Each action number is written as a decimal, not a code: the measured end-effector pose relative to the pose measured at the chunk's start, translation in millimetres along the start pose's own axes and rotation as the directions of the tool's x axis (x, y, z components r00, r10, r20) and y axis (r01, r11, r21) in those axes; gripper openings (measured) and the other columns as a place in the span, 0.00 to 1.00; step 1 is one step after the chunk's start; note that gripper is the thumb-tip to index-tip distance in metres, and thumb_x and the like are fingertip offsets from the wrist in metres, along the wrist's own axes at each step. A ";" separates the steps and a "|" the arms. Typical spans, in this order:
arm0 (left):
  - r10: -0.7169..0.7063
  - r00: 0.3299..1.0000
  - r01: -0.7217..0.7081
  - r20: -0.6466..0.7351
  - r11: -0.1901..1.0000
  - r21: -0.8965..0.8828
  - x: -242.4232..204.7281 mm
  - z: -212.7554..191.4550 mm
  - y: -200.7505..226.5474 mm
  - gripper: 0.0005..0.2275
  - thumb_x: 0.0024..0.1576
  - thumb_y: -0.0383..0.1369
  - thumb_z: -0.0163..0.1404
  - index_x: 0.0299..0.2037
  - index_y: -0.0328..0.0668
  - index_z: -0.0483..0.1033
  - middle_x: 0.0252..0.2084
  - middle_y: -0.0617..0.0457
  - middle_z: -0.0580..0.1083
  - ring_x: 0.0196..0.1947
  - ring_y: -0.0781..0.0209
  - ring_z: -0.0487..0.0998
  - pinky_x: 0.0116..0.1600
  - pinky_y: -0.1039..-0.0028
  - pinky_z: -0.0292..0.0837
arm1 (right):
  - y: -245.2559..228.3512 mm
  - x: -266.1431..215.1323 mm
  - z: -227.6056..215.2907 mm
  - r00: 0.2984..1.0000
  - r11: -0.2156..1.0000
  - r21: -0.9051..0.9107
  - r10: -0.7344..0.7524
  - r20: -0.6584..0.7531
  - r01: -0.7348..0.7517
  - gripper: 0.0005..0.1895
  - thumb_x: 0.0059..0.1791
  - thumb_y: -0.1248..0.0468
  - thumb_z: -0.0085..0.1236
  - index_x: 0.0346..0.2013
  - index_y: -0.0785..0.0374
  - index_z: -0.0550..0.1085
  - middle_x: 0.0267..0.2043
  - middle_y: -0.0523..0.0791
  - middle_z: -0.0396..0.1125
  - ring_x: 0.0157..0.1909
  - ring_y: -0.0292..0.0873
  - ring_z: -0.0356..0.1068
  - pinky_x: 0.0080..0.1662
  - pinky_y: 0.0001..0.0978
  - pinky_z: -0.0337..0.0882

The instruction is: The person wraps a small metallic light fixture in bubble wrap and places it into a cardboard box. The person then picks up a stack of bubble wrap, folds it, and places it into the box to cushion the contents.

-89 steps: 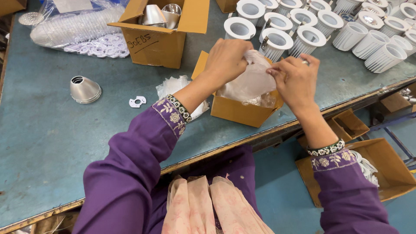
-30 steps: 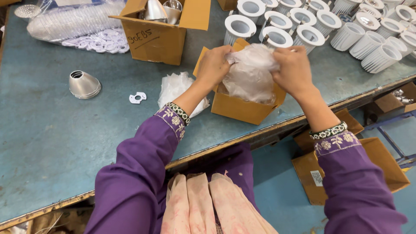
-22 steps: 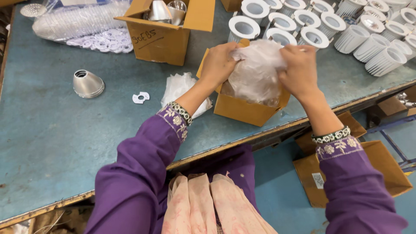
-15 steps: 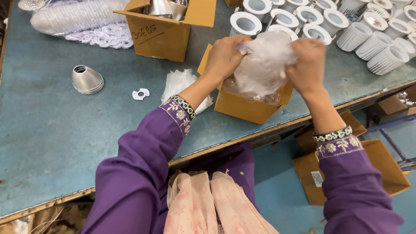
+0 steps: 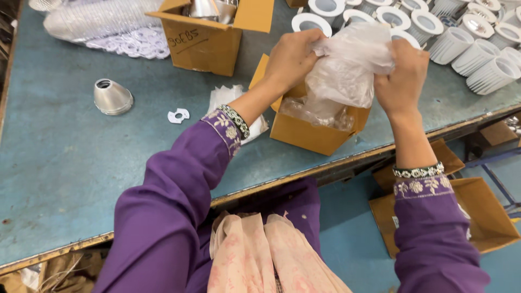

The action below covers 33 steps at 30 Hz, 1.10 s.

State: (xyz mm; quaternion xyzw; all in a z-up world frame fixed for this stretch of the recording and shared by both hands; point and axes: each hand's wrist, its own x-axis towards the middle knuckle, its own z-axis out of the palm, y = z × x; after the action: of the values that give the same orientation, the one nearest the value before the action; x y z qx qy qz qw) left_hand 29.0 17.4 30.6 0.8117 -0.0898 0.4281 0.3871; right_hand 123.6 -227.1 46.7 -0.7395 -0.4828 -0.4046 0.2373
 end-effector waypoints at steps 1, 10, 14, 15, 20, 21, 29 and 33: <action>0.014 1.000 -0.015 -0.022 1.000 -0.016 1.5 -0.8 1.5 0.10 0.52 0.26 0.56 0.43 0.43 0.79 0.37 0.45 0.80 0.40 0.43 0.81 0.43 0.61 0.75 | -1.6 3.6 -2.3 1.000 1.000 0.004 -0.005 0.029 0.005 0.11 0.46 0.73 0.56 0.43 0.70 0.71 0.45 0.55 0.69 0.49 0.61 0.66 0.54 0.48 0.63; 0.009 0.999 -0.004 0.050 0.995 -0.101 -5.7 10.5 7.7 0.13 0.51 0.23 0.53 0.46 0.44 0.77 0.39 0.48 0.81 0.39 0.47 0.81 0.45 0.63 0.76 | -8.2 -18.4 21.6 0.939 0.897 0.366 0.131 0.317 -0.249 0.15 0.45 0.69 0.57 0.45 0.71 0.74 0.42 0.56 0.71 0.46 0.60 0.73 0.46 0.39 0.72; 0.043 0.999 -0.043 0.021 0.999 -0.022 -9.0 3.7 0.6 0.13 0.51 0.22 0.54 0.46 0.44 0.78 0.40 0.47 0.81 0.40 0.46 0.81 0.44 0.63 0.75 | -10.5 -16.1 25.6 0.961 0.971 0.211 0.053 0.270 -0.113 0.10 0.42 0.73 0.56 0.38 0.69 0.77 0.34 0.58 0.70 0.40 0.63 0.72 0.42 0.44 0.71; 0.028 0.999 -0.027 0.018 0.999 -0.029 -9.0 2.6 -1.1 0.13 0.52 0.22 0.54 0.46 0.44 0.78 0.39 0.47 0.81 0.40 0.46 0.81 0.44 0.63 0.75 | -13.9 -14.3 24.7 0.959 0.958 0.245 0.077 0.272 -0.146 0.11 0.43 0.73 0.55 0.40 0.69 0.77 0.35 0.57 0.71 0.40 0.63 0.72 0.43 0.43 0.71; 0.064 0.997 -0.071 -0.048 0.985 -0.159 -5.9 7.6 -4.0 0.10 0.55 0.23 0.56 0.46 0.41 0.76 0.40 0.47 0.80 0.40 0.48 0.82 0.44 0.66 0.76 | -30.9 -2.8 18.8 0.998 0.907 0.421 -0.024 0.066 -0.007 0.18 0.44 0.75 0.52 0.48 0.75 0.72 0.45 0.60 0.70 0.48 0.63 0.71 0.50 0.41 0.70; 0.065 0.996 -0.074 -0.056 0.979 -0.192 -5.3 8.1 -3.8 0.10 0.56 0.22 0.55 0.46 0.41 0.76 0.40 0.47 0.80 0.40 0.49 0.82 0.45 0.67 0.76 | -31.7 -0.8 17.9 0.990 0.894 0.435 0.056 0.132 -0.108 0.17 0.46 0.73 0.53 0.49 0.74 0.73 0.47 0.57 0.72 0.50 0.59 0.72 0.51 0.39 0.70; 0.118 0.993 -0.112 0.018 0.975 -0.194 -7.8 -9.2 2.0 0.13 0.47 0.13 0.45 0.35 0.38 0.77 0.37 0.51 0.77 0.35 0.55 0.78 0.40 0.71 0.72 | -34.1 10.2 21.3 0.979 0.774 0.601 0.132 0.158 -0.201 0.09 0.51 0.73 0.61 0.45 0.70 0.78 0.47 0.47 0.73 0.48 0.38 0.74 0.50 0.30 0.72; 0.085 0.995 -0.068 0.059 0.967 -0.245 -18.6 -2.1 -1.6 0.12 0.48 0.13 0.45 0.35 0.37 0.77 0.42 0.52 0.77 0.41 0.59 0.78 0.44 0.72 0.72 | -28.6 5.7 29.6 0.896 0.538 0.725 0.354 0.268 -0.430 0.07 0.53 0.73 0.56 0.45 0.69 0.78 0.43 0.43 0.74 0.43 0.34 0.72 0.46 0.25 0.72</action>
State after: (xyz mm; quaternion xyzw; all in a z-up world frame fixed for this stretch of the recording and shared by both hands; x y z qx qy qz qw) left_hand 17.0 16.5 16.2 0.7685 -0.1862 0.4002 0.4633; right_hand 109.8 -190.1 33.7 -0.6729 -0.4401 -0.0630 0.5912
